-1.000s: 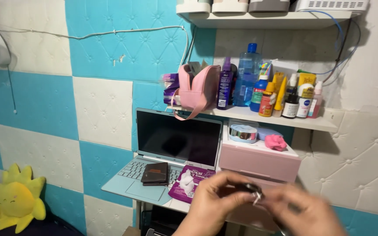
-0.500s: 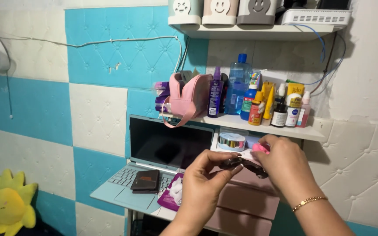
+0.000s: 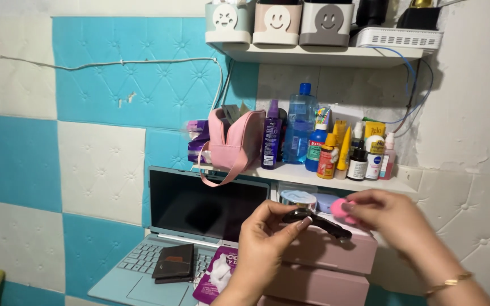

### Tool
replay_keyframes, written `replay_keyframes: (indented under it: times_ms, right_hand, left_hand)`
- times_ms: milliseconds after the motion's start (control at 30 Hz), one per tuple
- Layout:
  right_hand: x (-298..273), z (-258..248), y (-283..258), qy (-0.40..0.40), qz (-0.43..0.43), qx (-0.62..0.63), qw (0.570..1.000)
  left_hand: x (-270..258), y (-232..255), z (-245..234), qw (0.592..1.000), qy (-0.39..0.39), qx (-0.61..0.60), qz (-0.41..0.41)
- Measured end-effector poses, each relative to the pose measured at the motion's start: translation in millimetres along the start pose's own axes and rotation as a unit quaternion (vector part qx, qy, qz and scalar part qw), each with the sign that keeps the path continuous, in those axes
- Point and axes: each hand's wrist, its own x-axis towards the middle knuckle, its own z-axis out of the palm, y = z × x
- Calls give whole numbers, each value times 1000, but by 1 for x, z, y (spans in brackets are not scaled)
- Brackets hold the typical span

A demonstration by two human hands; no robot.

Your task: Tidying and dusting a desk and shelf area in a bedroom.

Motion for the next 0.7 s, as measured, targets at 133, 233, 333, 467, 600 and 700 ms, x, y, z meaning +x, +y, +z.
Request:
replay_keyframes:
  times_ms: [133, 233, 333, 467, 600, 700]
  right_hand:
    - [25, -36, 16, 7, -47, 159, 986]
    - [36, -48, 14, 185, -63, -46, 980]
    - [50, -49, 23, 238, -58, -213, 946]
    - [64, -41, 44, 277, -162, -319, 892]
    - [71, -33, 52, 286, -172, -321, 886]
    - [72, -33, 61, 290, -180, -294, 893]
  left_hand:
    - [5, -8, -10, 999, -5, -19, 28]
    - [7, -11, -16, 999, -2, -31, 23]
    - [8, -11, -19, 999, -1, -51, 19]
    - [6, -10, -23, 998, -12, -59, -10]
    - [3, -6, -27, 999, -6, -44, -29]
    - [4, -10, -32, 998, -10, -62, -13]
